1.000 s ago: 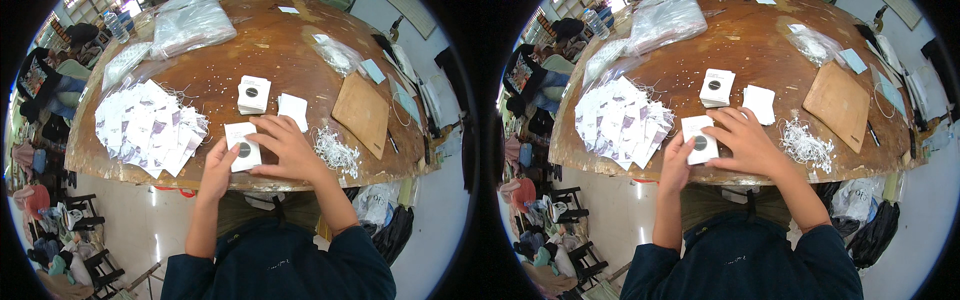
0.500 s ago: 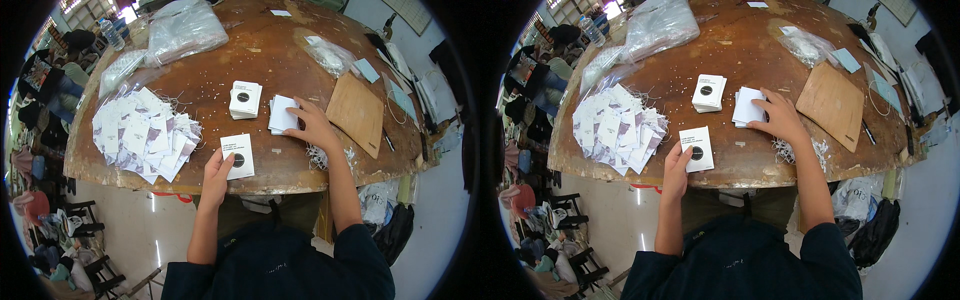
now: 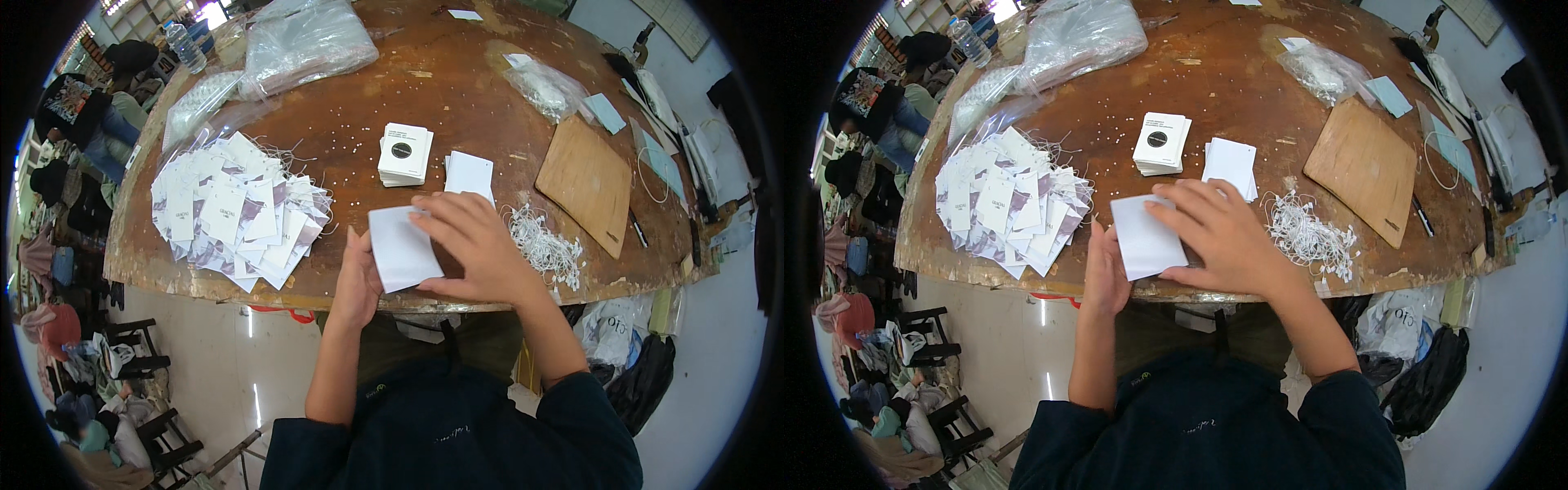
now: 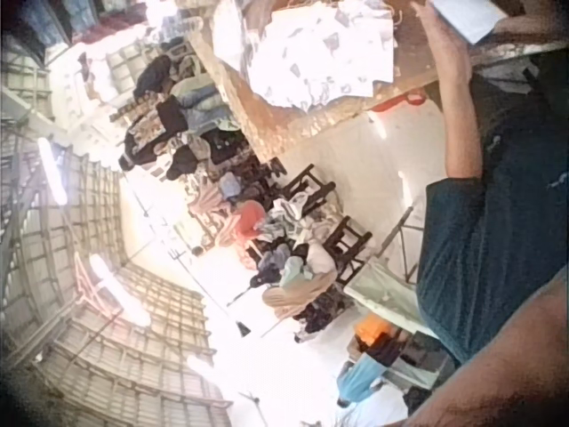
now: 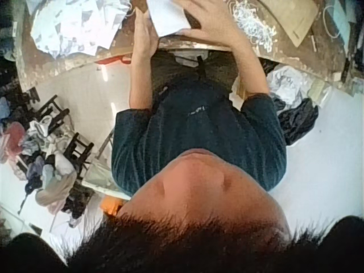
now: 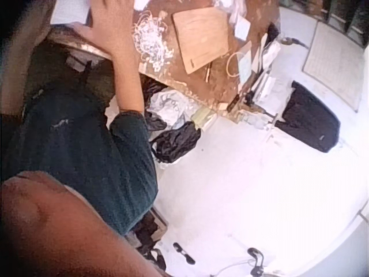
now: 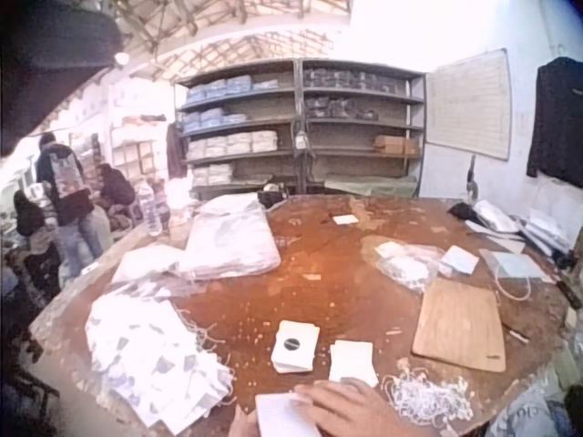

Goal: The person repeatedly picks small white paper sheets and thin white strings from a table, inserts the string into each sheet, and stacks the assembled units into a growing pile. The process is continuous and repetitive throughout the clip.

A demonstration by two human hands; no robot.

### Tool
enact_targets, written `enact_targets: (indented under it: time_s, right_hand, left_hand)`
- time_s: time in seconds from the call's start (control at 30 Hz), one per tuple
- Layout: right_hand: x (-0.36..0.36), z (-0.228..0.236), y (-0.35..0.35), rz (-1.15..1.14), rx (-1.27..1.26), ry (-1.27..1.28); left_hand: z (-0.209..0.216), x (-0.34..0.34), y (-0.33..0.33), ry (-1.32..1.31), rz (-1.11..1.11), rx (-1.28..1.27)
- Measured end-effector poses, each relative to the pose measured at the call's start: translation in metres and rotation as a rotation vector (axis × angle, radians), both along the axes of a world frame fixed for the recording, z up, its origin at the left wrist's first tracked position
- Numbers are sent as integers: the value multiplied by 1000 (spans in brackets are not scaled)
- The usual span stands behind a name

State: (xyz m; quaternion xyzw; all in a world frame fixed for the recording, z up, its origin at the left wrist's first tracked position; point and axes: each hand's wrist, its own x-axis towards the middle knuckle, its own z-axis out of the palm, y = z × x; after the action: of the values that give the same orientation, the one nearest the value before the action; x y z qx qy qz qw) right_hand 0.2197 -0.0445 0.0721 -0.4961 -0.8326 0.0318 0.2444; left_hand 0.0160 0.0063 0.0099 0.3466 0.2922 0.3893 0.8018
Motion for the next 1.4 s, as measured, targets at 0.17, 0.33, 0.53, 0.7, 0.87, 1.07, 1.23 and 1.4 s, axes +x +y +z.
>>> enact_targets:
  time_s: [0.17,0.33,0.53,0.7,0.87,1.07,1.23,1.4]
  right_hand:
    - [-18,-15,2,-71,-9,171]
    - [-34,-29,7,-362,-362,1143]
    - [-42,-33,8,-416,-389,1377]
    - [-47,-37,9,-417,-345,1513]
    - [-49,-39,9,-380,-304,1581]
    - [-55,-33,9,-369,-310,1532]
    - [-59,-37,13,-372,-294,1523]
    - [-58,-41,10,-377,-306,1481]
  left_hand:
    - [1,8,-5,56,67,97]
    - [0,10,-8,52,43,94]
    - [-3,11,-10,19,31,80]
    - [-5,14,-10,-1,119,127]
    - [-4,15,-11,19,143,151]
    - [-1,18,-11,48,161,155]
    - [-1,19,-13,73,187,158]
    - [-3,17,-13,102,179,194]
